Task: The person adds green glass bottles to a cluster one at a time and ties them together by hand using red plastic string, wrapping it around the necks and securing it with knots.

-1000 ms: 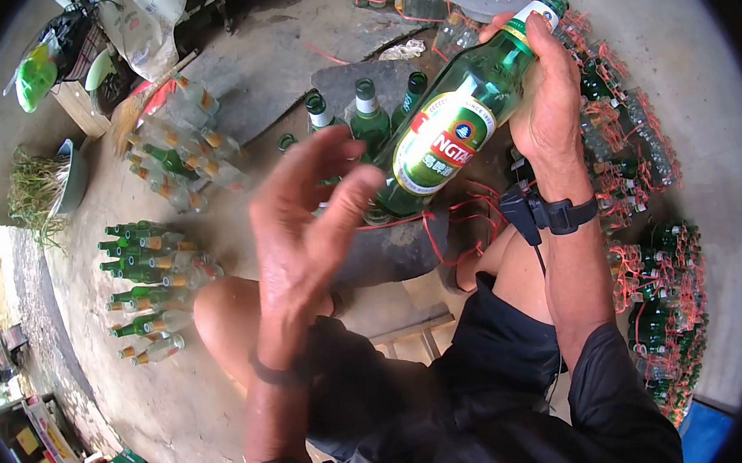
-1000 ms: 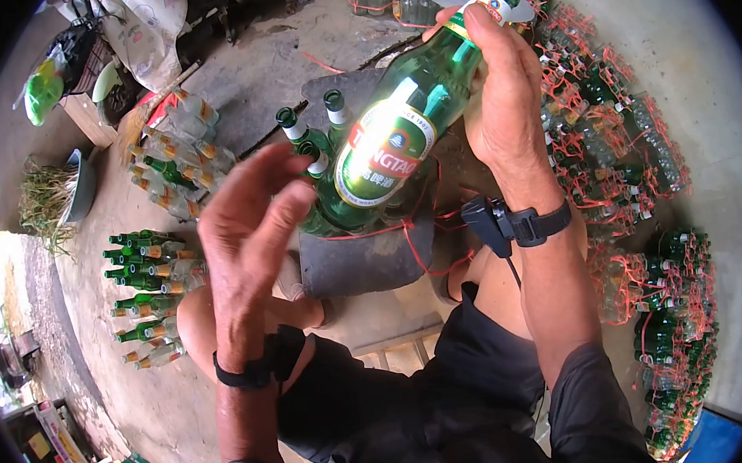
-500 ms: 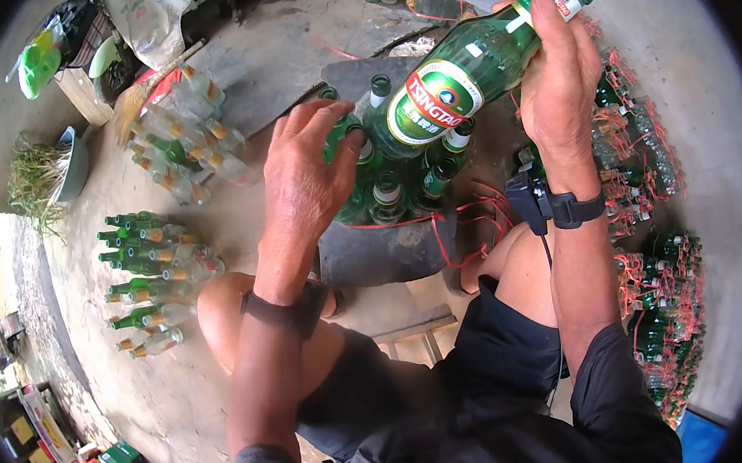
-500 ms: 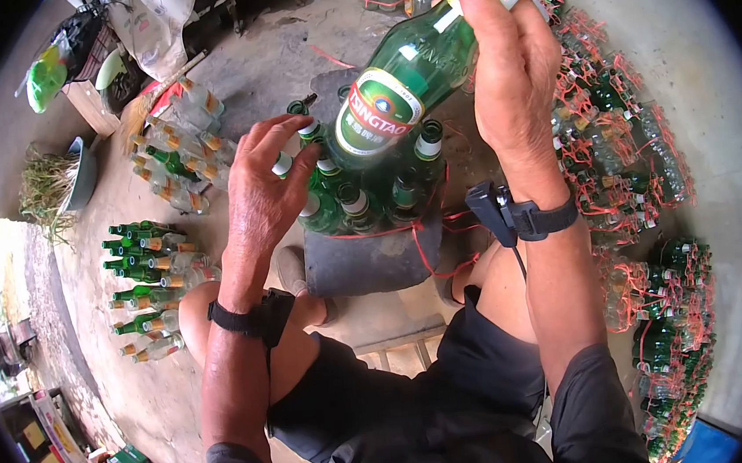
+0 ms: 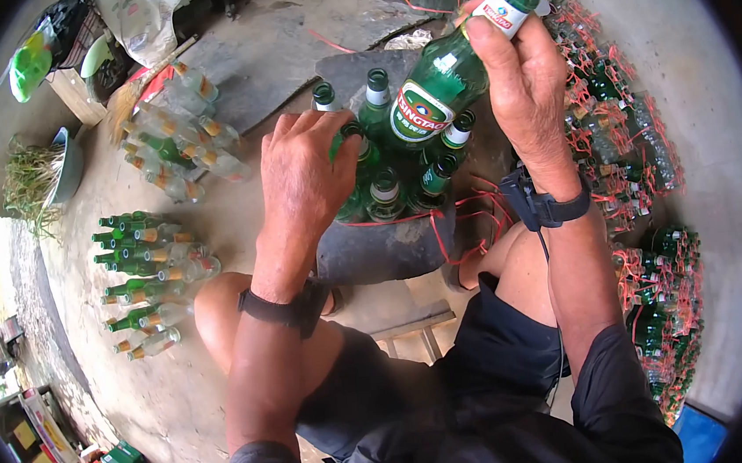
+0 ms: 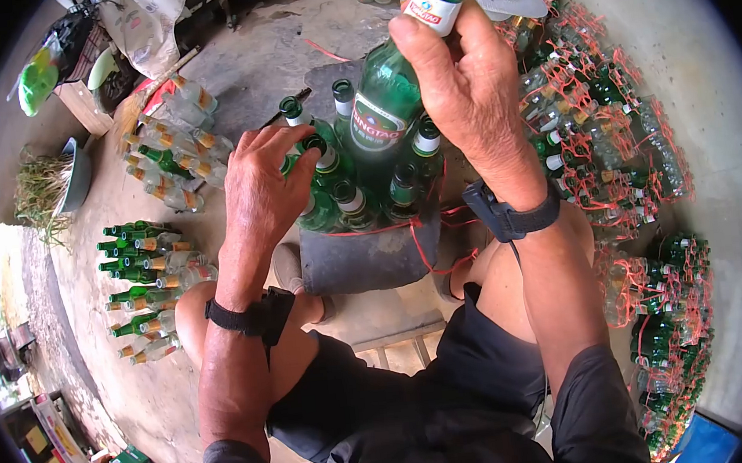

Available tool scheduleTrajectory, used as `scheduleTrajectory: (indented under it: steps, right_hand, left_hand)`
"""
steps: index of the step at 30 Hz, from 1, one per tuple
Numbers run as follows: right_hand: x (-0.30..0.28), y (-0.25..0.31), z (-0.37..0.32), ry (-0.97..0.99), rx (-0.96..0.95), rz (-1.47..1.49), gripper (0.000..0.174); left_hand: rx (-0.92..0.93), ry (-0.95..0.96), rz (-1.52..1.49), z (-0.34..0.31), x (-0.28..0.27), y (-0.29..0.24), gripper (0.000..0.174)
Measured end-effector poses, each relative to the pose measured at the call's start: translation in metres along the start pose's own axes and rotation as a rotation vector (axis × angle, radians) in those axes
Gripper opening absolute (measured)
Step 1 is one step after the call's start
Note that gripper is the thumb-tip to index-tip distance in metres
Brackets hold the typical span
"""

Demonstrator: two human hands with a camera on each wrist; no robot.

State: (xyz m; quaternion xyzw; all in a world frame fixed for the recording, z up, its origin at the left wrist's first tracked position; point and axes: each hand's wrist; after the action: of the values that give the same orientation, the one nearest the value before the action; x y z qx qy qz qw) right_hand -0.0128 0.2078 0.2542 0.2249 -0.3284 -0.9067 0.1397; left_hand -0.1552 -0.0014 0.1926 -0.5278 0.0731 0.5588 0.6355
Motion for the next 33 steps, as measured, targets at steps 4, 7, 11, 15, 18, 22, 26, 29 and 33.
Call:
scheduleTrajectory:
  steps: [4, 7, 11, 15, 18, 22, 26, 29, 33]
  right_hand:
    - [0.006, -0.004, -0.005, 0.051, -0.037, -0.030, 0.027]
    - [0.011, -0.002, -0.014, 0.117, 0.051, 0.010, 0.028]
    - [0.017, -0.015, -0.020, 0.162, 0.053, 0.015, 0.029]
    - [0.018, -0.022, -0.024, 0.213, 0.079, -0.025, 0.032]
    - [0.019, -0.018, -0.028, 0.234, 0.062, -0.102, 0.033]
    - [0.021, -0.023, -0.035, 0.274, 0.066, -0.131, 0.033]
    - [0.023, -0.025, -0.039, 0.308, 0.042, -0.190, 0.032]
    - [0.024, -0.023, -0.043, 0.341, 0.014, -0.219, 0.033]
    - [0.020, -0.025, -0.045, 0.489, 0.025, -0.367, 0.029]
  left_hand:
    - [-0.005, 0.015, -0.001, 0.000, -0.002, -0.002, 0.030]
    - [0.003, 0.016, 0.009, 0.000, -0.001, -0.001, 0.030]
    - [-0.010, 0.027, 0.008, 0.000, -0.002, -0.003, 0.031]
    - [-0.007, 0.022, 0.017, -0.001, -0.001, -0.002, 0.031]
    - [-0.018, 0.033, 0.019, -0.001, -0.001, -0.003, 0.032]
    - [-0.020, 0.036, 0.018, -0.001, -0.001, -0.002, 0.033]
    - [-0.029, 0.040, 0.016, -0.002, -0.001, -0.003, 0.033]
    - [-0.024, 0.035, 0.021, -0.001, -0.001, -0.003, 0.033]
    - [-0.029, 0.031, 0.022, -0.002, 0.000, -0.003, 0.033]
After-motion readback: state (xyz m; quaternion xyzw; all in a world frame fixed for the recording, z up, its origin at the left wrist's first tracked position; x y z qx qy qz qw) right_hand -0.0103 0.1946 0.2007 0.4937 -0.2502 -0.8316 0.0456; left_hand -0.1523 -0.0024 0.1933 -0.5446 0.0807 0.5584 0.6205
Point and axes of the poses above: each hand's wrist, its own z-axis towards the middle knuckle, its own x-axis out of the palm, y = z × x, and after that the axes turned 7 degrees about -z, right-handed
